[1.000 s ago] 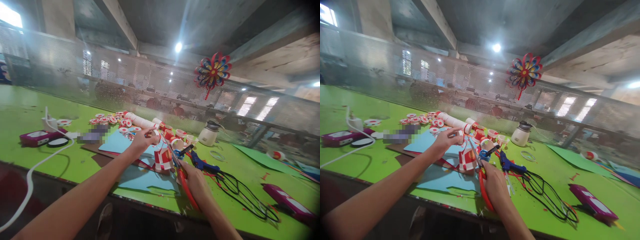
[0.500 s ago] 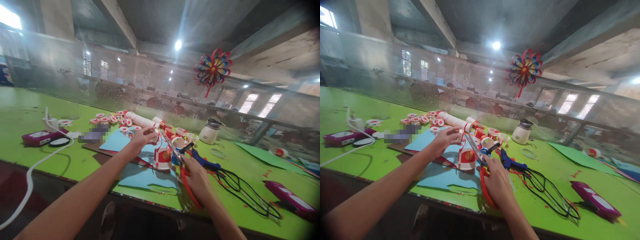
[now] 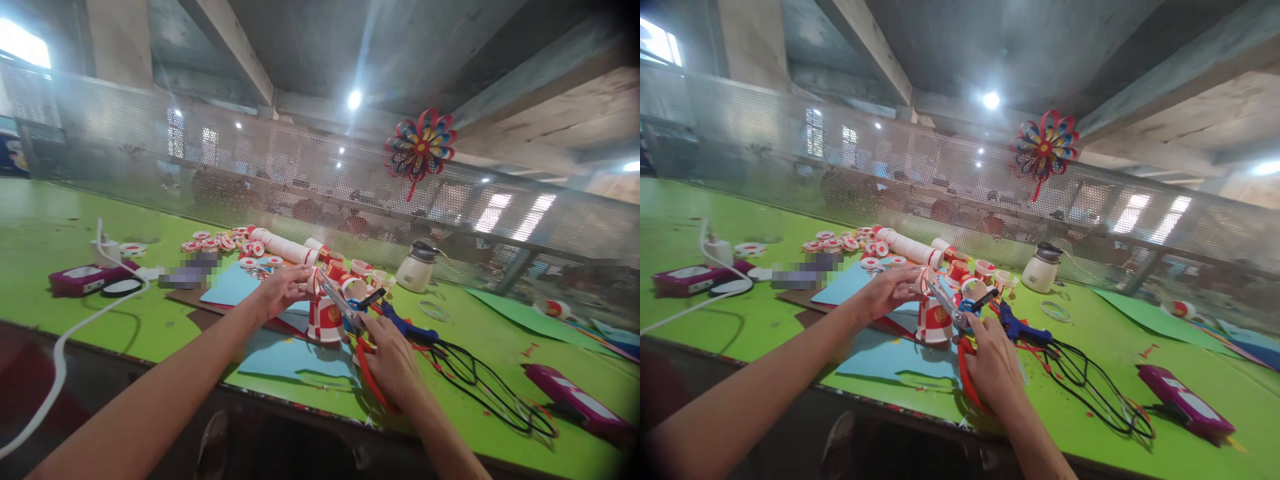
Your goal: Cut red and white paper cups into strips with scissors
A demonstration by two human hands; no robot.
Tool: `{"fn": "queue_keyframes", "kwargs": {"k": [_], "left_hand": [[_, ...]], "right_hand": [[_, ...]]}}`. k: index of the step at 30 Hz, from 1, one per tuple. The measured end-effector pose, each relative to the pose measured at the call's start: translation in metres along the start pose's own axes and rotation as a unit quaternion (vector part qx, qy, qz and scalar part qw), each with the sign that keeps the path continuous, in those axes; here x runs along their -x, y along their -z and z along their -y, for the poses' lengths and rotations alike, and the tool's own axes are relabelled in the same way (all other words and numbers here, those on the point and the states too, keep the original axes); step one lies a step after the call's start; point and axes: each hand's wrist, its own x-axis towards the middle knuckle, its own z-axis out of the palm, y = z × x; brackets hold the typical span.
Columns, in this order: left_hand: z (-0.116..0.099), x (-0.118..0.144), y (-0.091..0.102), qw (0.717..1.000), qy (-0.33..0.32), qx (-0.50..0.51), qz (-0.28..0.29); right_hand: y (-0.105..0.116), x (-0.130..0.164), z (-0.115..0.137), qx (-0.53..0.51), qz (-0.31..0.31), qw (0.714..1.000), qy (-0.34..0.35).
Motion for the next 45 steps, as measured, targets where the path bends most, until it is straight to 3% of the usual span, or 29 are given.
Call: {"fn": "queue_keyframes", "kwargs": {"k": [6,15,23,31,40,45], "left_hand": [[-0.003,0.003,-0.005,0.999,0.008,0.041,-0.018],[0.002,0.003,-0.007,0.998,0.014,0.040,0.043],[0.009,-0.004,0.000,0.999,-0.009,0.004,0.030],[0.010,-0.003,0.000,0.999,0.000,-0.024,0.027],[0.006,-0.006,0.004,0.997,-0.022,-0.021,-0.066],[0.000,-0.010,0.008,0.988,-0.071,-0.020,-0.138]], "right_hand": [[0.001,0.000,0.001,-0.002,-0.009,1.000,-0.002],[0.000,0.002,0.003,0.011,-0.022,1.000,-0.001],[0.001,0.003,0.002,0.042,-0.024,0.999,-0.007],[0.001,0.002,0.004,0.004,-0.021,1.000,-0.001],[0.000,-0.002,-0.002,-0.077,-0.055,0.995,-0.039],[0.004,-0.003,0.001,-0.135,-0.082,0.987,-0.038]]}}
